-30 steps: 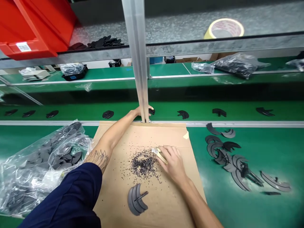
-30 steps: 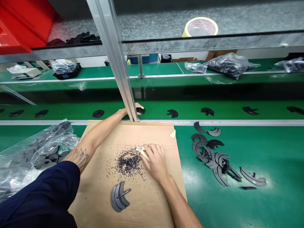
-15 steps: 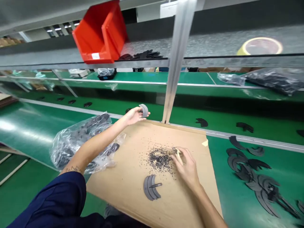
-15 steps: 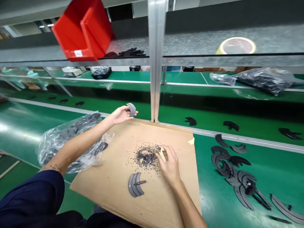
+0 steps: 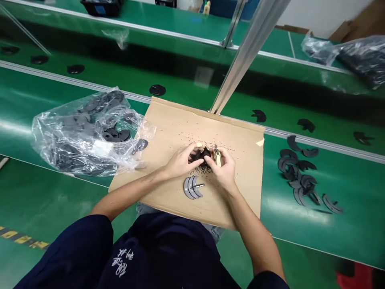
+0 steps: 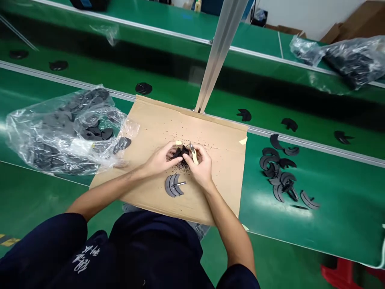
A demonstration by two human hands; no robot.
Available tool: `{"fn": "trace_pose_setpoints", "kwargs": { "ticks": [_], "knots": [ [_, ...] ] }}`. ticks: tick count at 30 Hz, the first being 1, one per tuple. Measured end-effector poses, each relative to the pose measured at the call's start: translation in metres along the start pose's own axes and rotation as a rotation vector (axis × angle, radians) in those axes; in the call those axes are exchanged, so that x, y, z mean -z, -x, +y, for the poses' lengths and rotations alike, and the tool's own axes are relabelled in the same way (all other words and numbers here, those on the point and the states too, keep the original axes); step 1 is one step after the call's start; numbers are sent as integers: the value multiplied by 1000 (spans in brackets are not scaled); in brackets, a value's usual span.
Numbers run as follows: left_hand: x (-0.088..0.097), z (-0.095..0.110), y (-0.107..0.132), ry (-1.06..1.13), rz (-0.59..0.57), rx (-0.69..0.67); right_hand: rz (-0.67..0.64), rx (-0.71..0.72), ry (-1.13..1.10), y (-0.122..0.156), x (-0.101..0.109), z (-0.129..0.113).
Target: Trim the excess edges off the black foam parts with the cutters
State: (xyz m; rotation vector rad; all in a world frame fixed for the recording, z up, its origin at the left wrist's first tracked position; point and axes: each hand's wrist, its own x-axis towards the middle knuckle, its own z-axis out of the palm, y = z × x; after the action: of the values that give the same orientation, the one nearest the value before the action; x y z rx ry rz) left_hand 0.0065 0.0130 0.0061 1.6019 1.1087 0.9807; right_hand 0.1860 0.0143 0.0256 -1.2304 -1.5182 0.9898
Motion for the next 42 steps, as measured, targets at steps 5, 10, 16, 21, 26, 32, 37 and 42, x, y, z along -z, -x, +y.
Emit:
{"fn": "trace_pose_setpoints", "kwargs": {
  "ticks": [5, 10, 16, 21, 26, 32, 37, 42],
  "knots": [
    [3, -6, -5, -61, 146, -202, -3, -8, -33, 4, 1, 7],
    [0, -7, -1, 210, 108, -13, -37, -15, -34, 5, 1, 12],
    [1, -9, 0, 539, 75, 201, -85, -12, -109, 7, -5, 13],
    [-1, -8, 2, 442, 126, 109, -67, -25, -119, 6, -2, 10],
    [2, 1, 24, -57, 45, -63, 197, -74, -179, -3, 11, 31],
    [-15, 18, 55, -728, -418, -397, 350, -137, -340, -10, 13, 51],
    [-4, 53, 6, -525, -181, -574, 449, -166, -393, -10, 12, 48],
    [-3, 56, -124, -459, 171, -379, 628, -122, -384, -7, 18, 45]
  ]
}}
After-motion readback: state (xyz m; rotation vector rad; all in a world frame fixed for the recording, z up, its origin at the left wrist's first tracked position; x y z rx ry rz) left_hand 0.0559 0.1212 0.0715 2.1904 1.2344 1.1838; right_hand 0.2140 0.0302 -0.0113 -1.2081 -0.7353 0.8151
